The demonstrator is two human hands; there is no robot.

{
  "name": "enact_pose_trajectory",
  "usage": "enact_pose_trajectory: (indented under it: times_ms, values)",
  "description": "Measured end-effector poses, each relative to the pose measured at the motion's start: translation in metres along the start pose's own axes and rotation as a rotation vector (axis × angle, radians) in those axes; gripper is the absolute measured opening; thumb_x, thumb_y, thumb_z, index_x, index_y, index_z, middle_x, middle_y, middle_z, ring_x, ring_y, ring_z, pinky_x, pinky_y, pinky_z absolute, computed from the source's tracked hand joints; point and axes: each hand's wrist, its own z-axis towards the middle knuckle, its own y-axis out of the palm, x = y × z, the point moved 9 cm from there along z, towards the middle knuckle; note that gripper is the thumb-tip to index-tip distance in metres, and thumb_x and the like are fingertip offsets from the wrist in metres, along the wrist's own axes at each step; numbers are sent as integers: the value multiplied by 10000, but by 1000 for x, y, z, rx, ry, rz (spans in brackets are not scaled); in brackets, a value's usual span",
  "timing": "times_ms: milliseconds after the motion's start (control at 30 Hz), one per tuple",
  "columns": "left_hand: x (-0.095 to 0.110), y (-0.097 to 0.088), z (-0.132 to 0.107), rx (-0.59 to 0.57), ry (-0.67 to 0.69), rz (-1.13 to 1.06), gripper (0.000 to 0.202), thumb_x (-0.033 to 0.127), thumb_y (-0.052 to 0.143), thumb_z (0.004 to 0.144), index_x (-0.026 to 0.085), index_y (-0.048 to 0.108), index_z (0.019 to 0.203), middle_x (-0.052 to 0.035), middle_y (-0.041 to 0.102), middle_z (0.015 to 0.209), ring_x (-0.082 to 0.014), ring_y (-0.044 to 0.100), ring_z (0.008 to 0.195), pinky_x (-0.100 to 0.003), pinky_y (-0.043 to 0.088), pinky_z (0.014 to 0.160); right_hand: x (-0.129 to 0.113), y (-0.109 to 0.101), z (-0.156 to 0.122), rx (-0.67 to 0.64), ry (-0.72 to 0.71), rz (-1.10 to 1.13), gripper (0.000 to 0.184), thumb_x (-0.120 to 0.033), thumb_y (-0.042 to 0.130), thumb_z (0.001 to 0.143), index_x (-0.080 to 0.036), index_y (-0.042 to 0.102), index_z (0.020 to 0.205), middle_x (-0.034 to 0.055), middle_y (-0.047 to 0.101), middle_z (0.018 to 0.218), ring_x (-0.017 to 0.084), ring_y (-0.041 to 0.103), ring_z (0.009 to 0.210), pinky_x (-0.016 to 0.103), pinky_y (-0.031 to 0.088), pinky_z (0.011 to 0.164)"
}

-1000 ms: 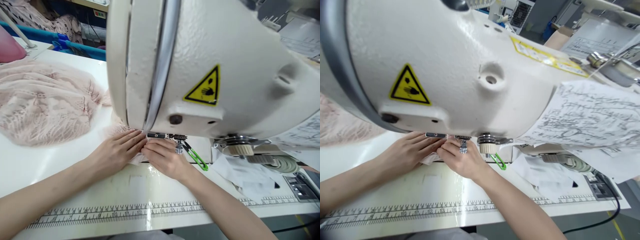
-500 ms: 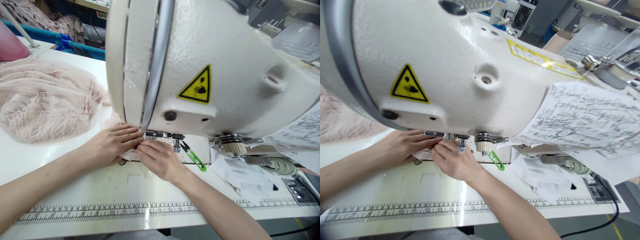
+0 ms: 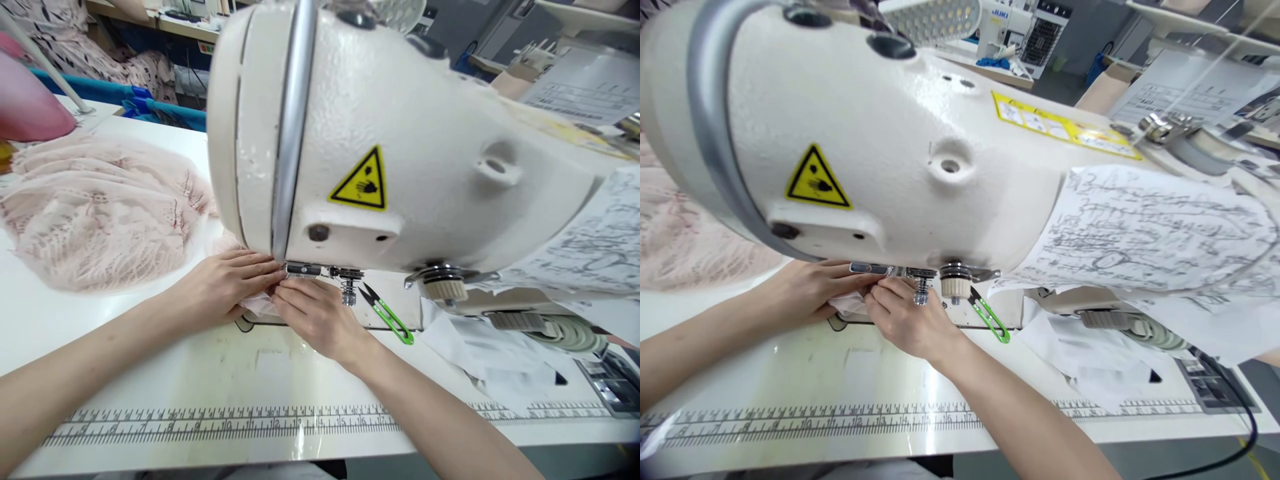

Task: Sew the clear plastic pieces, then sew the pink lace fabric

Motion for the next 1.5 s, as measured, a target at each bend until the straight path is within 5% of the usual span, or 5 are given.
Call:
enact_pose_trajectory:
  times_ms: [467,833,1033,1267,1500]
  values:
    - [12,-3,2,-1,19,197,414,202,429,863,94,566,1238,-147,668,1227,-296,622,1163,-454,515,986,11,-1,-3,-82,47,41,212,-90,463,968,-142,667,991,44,734,1027,138,640,1050,277,531,916]
    - [14,-3,1,9,-10,276,379,258,416,912,114,608,1205,-139,683,1199,-287,642,1130,-432,525,966,20,-2,-8,-120,87,-21,228,-41,510,911,-181,639,1038,32,716,1106,140,647,1004,265,501,778]
    - [17,-5,2,34,-6,278,374,259,407,937,123,622,1210,-131,687,1193,-283,649,1119,-432,537,956,26,-8,-16,-28,220,-126,223,-73,563,872,-217,648,1020,4,742,1052,152,656,879,308,500,853]
    - [13,-2,2,52,-48,269,383,262,414,942,143,607,1252,-129,680,1205,-283,634,1147,-444,529,975,38,2,-25,-85,292,-50,268,-216,582,911,-300,642,1158,12,728,994,195,656,808,312,538,684]
    - [24,-6,-1,138,77,226,363,154,438,945,124,585,1276,-98,663,1249,-234,586,1224,-395,483,1062,28,-6,-9,-139,175,-121,244,-79,541,888,-214,677,1039,19,729,1037,160,659,801,286,505,648]
